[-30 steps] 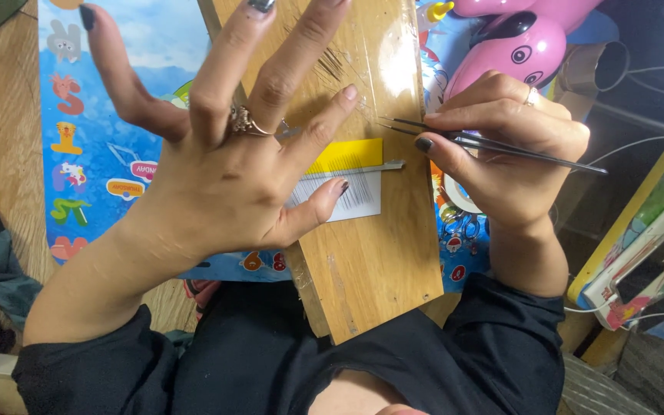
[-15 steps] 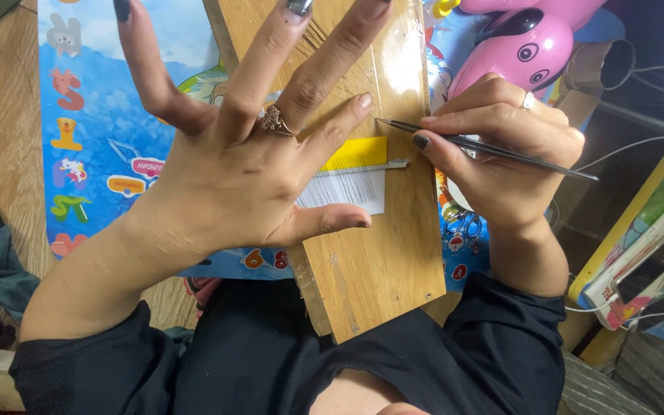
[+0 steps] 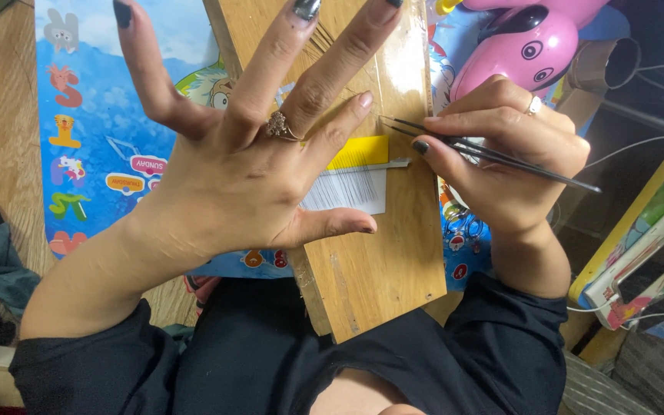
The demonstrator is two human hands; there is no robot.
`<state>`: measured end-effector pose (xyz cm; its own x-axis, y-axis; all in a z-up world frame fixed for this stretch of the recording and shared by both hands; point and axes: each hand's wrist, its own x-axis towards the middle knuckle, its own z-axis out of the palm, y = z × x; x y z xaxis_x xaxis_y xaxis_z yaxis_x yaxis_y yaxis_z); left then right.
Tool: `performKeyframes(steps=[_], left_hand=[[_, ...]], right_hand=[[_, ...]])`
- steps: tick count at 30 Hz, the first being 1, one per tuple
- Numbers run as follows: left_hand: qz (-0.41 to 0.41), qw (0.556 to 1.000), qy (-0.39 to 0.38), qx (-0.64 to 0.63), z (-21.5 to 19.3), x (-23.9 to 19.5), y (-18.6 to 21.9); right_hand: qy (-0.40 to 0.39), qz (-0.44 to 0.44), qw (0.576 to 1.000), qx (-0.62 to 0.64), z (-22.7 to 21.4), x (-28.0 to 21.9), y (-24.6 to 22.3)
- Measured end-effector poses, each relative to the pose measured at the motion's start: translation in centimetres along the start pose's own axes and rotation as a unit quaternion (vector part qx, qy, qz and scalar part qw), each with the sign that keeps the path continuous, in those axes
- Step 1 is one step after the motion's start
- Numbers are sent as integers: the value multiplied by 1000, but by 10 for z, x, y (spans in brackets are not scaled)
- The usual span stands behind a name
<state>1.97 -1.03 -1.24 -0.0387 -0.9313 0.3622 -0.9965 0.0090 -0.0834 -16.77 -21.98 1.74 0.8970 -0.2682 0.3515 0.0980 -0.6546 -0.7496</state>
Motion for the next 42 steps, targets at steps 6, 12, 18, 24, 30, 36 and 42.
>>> performKeyframes(steps=[6, 12, 18, 24, 30, 36, 42], left_hand=[[-17, 997, 13, -68, 8, -11, 7], [-43, 992, 24, -112, -5, -3, 4], [-128, 980, 105, -108, -6, -16, -9], [-202, 921, 273, -191, -12, -23, -16], [-246, 836, 351, -342, -14, -15, -16], [-282, 864, 316, -274, -19, -23, -14], [-250, 868, 327, -278, -15, -21, -12]], right_hand=[[-2, -16, 1000, 3, 2, -1, -2], [4, 1, 1000, -1, -2, -3, -4], [15, 24, 999, -28, -12, -10, -8], [-11, -7, 1000, -3, -2, 8, -21], [-57, 13, 998, 4, 25, 37, -40], [-83, 34, 996, -5, 35, 44, -41], [-79, 44, 995, -35, 32, 41, -46]])
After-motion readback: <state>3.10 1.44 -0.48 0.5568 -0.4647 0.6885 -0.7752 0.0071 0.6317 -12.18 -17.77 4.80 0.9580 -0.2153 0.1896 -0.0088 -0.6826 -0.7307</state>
